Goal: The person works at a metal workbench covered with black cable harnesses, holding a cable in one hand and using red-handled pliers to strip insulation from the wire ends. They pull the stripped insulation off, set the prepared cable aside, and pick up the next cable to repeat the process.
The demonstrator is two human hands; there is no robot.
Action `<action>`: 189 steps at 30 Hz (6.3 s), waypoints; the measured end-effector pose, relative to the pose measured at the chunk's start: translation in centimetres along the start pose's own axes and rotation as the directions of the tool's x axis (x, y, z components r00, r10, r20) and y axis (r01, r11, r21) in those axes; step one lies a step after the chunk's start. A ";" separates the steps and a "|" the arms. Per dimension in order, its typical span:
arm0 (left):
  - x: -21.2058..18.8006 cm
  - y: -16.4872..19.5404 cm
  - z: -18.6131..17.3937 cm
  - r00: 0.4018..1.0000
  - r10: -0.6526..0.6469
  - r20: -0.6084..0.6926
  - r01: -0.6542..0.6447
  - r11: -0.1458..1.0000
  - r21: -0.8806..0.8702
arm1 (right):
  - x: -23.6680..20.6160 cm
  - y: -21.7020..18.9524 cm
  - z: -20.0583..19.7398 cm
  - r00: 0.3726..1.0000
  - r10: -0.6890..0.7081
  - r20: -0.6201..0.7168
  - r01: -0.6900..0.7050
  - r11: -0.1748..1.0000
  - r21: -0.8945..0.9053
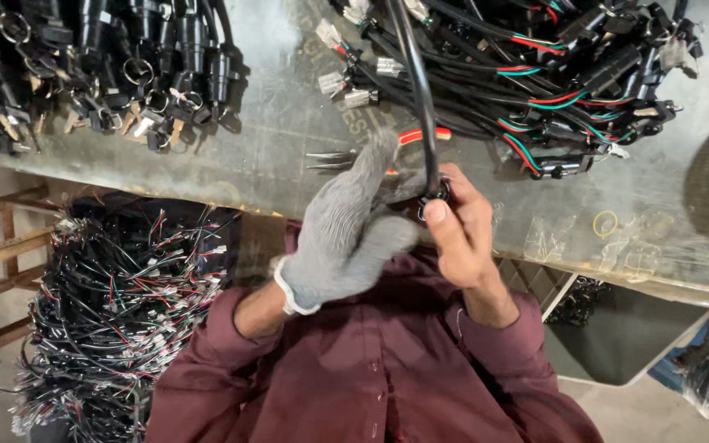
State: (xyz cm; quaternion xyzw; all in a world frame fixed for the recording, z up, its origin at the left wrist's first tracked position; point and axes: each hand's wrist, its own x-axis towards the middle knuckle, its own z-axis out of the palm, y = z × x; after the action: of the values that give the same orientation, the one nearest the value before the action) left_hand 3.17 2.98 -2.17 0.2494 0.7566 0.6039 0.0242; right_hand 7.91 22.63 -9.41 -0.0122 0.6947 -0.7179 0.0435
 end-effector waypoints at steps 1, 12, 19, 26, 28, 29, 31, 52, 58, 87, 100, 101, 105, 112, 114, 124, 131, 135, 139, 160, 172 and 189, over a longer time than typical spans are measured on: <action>0.1 0.2 0.3 0.994 -0.110 -0.008 0.110 0.989 0.094 | 0.0 0.1 -0.3 0.999 -0.028 0.040 0.025 0.997 0.077; -0.2 -2.6 -0.4 0.986 0.064 0.151 -0.092 0.979 0.184 | 1.5 -1.4 -0.2 0.977 0.040 0.211 -0.023 0.996 -0.084; 0.8 -1.7 -2.0 0.914 0.232 0.333 -0.164 0.962 -0.220 | 0.7 -2.4 -1.2 0.775 0.082 0.626 -0.302 0.919 0.253; -0.9 -1.5 0.0 0.993 0.011 0.115 0.013 0.977 -0.214 | -1.6 3.4 -0.2 0.851 0.244 0.465 -0.478 0.726 0.495; -0.8 -1.6 0.1 0.997 -0.052 0.063 0.064 0.978 -0.201 | -1.8 5.0 0.6 0.866 0.382 0.323 -0.492 0.768 0.411; -0.6 -1.7 0.2 0.996 -0.079 0.050 0.089 0.970 -0.227 | -1.8 5.4 0.9 0.919 0.310 0.245 -0.385 0.840 0.382; -0.2 -1.8 0.2 0.996 -0.081 0.025 0.085 0.967 -0.240 | -1.4 5.6 1.7 0.986 0.136 0.095 -0.159 0.942 0.296; -0.7 0.9 -3.7 0.949 -0.211 0.234 0.260 0.944 -0.203 | 4.4 -2.4 -0.1 0.986 -0.005 -0.167 0.013 0.999 0.051; -0.7 1.7 -2.3 0.983 -0.067 0.169 0.085 0.991 -0.105 | 3.2 -5.1 1.1 0.974 -0.204 0.102 0.227 0.848 -0.478; -3.4 0.1 -0.6 0.999 -0.034 -0.003 0.033 0.967 0.252 | 2.7 -4.2 1.0 0.926 -0.304 0.223 0.365 0.580 -0.728; -4.0 0.4 -0.4 0.997 0.043 0.056 -0.071 0.676 0.734 | 0.6 -4.7 1.1 0.992 -0.102 0.077 0.115 0.446 -0.888; -3.9 0.1 -0.4 0.997 0.050 0.053 -0.073 0.666 0.743 | 0.7 -4.5 1.2 0.988 -0.132 0.076 0.130 0.470 -0.873; -3.8 -0.1 -1.1 0.987 0.114 0.114 -0.160 0.620 0.768 | 0.6 -3.9 1.8 0.969 -0.207 0.137 0.238 0.620 -0.748; -1.6 2.9 -2.8 0.974 -0.161 0.160 0.140 0.981 0.134 | 2.3 -2.9 1.8 0.978 -0.198 0.059 0.158 0.537 -0.829; -1.2 3.1 -3.6 0.927 -0.177 0.331 0.267 0.930 -0.252 | 3.5 -2.2 1.0 0.913 -0.352 0.205 0.397 0.651 -0.647; -2.2 0.9 -4.2 0.999 0.036 0.017 -0.040 0.913 0.405 | 4.6 -1.9 1.1 0.954 -0.263 0.147 0.264 0.494 -0.828; 0.2 1.7 -14.0 0.949 -0.045 -0.311 0.238 0.751 0.616 | 6.8 -7.0 -0.7 0.899 -0.381 0.216 0.367 0.386 -0.847; -0.2 -0.8 -13.0 0.964 0.049 -0.262 0.146 0.727 0.671 | 10.1 -8.3 -4.5 0.815 -0.492 0.308 0.312 -0.076 -0.947; 0.8 -3.0 -9.1 0.994 0.055 -0.097 0.029 0.710 0.704 | 12.5 -6.3 -7.6 0.839 -0.433 0.330 0.340 -0.056 -0.939; -1.4 -6.4 -2.1 0.997 0.076 0.010 -0.066 0.785 0.616 | 12.4 -6.1 -8.2 0.867 -0.268 0.419 0.404 -0.112 -0.908; -1.1 -6.4 -2.0 0.997 0.068 0.030 -0.071 0.748 0.660 | 10.4 -8.9 -11.5 0.890 -0.402 0.216 0.316 0.201 -0.927; -0.8 -6.2 -1.9 0.994 0.103 0.026 -0.096 0.761 0.642 | 11.7 -7.7 -9.4 0.887 0.010 0.461 0.460 0.038 -0.887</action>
State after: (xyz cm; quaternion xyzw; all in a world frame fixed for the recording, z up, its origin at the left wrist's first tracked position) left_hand 1.06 0.02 -7.60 0.2793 0.9032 0.3109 -0.0985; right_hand -4.80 31.28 -2.55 -0.2749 0.9603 -0.0378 0.0276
